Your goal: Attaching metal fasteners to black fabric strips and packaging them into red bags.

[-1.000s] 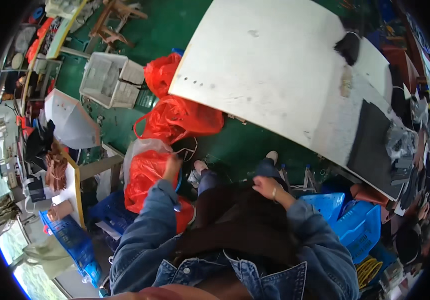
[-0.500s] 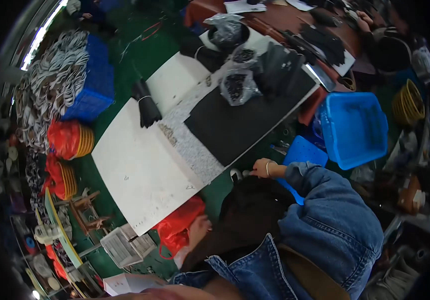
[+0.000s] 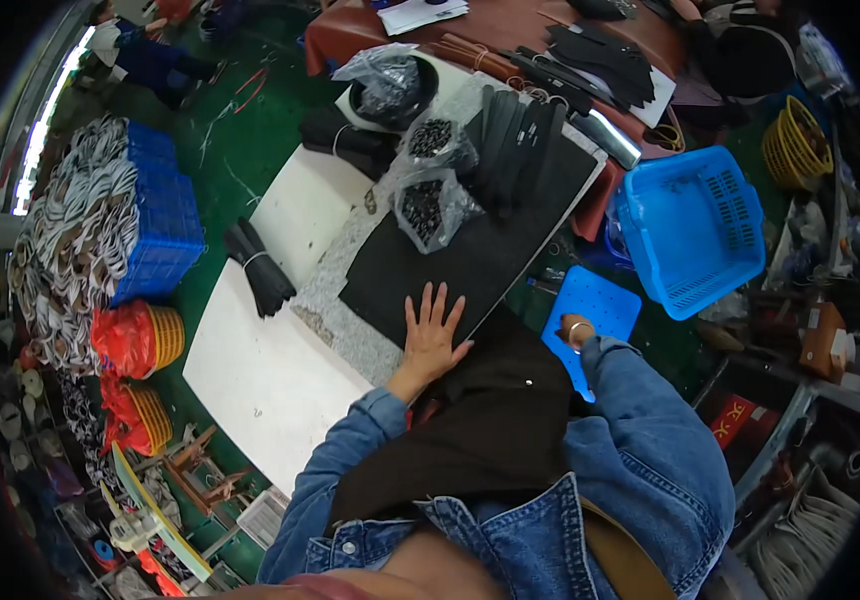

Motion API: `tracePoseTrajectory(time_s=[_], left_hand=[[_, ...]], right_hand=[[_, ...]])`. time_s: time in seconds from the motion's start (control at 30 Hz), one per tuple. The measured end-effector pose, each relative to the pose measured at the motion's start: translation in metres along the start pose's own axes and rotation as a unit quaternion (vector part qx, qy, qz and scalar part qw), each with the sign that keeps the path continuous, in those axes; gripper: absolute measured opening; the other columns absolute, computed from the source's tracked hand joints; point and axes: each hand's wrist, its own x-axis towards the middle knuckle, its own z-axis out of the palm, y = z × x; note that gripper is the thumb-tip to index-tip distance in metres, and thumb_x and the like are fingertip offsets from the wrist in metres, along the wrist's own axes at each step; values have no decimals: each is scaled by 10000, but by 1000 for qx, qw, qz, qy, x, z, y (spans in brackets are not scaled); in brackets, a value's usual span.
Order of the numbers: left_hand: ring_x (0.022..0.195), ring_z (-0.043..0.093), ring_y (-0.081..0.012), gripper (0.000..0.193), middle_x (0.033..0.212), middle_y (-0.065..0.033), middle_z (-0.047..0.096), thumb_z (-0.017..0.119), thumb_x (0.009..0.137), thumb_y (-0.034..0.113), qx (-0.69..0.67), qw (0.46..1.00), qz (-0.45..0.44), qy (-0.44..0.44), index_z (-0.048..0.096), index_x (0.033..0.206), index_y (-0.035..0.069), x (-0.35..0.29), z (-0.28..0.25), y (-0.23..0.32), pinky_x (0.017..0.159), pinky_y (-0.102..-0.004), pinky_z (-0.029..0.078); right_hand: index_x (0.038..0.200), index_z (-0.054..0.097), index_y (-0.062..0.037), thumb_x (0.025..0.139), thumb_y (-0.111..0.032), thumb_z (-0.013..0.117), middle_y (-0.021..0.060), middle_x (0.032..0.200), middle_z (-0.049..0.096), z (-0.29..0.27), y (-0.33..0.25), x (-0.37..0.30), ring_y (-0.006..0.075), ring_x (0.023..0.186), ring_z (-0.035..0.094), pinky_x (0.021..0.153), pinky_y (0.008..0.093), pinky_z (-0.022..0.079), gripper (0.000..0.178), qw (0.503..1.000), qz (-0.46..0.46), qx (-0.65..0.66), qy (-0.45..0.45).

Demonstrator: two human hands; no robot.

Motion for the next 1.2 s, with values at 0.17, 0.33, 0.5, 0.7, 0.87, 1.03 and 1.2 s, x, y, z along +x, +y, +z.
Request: tracePoseTrajectory(time_s=[0.17,0.33,0.5,0.7,0.87,1.03,1.2], left_hand=[[1312,182,-381,776,1412,-176,230,654,683,446,20,1000,-8,-4,351,1334,151,2,12,-2,1001,-604,162],[1273,267,-376,665,1367,-165,314,630,709,444,8,998,-34,-60,435,1284,176,3,10,-3,946,-623,233],[1228,333,-369,622,1311,-154,395,652,674,441,-13,990,-71,-119,500,1226,199,4,-6,-2,909,-627,259],[1223,347,-345,612,1303,-125,413,657,646,454,-14,993,-58,-97,525,1203,238,1,10,-9,913,-619,253],[1218,343,-365,622,1299,-135,407,672,629,450,31,996,-43,-78,530,1196,235,-1,19,-8,924,-625,237],[1218,331,-386,612,1295,-155,404,661,631,449,33,995,-63,-64,540,1185,217,-6,15,0,938,-635,210],[1221,317,-403,631,1295,-182,393,582,668,540,37,994,-68,-79,556,1159,145,1,9,5,962,-627,187]], right_hand=[[1083,561,-91,760,-181,568,160,1033,591,4,5,67,356,921,578,780,430,477,335,988,-54,-113,91],[1124,527,-113,825,-135,466,125,1009,582,43,77,145,319,843,593,731,412,492,307,945,-172,-241,137],[1121,529,-114,830,-137,456,126,1012,580,-10,79,185,319,839,593,727,412,492,301,957,-195,-212,-2],[1118,530,-114,837,-138,444,127,1016,579,-50,85,218,318,835,593,723,412,492,295,944,-235,-220,-71],[1115,532,-115,843,-139,433,127,1019,577,-71,93,244,318,832,593,719,412,492,290,933,-274,-214,-98],[1112,533,-115,848,-140,423,128,1023,576,-100,105,243,317,829,593,716,412,492,287,916,-320,-217,-108],[1109,534,-115,854,-141,413,129,1026,574,-95,132,256,317,825,592,712,412,493,284,889,-384,-229,-96]])
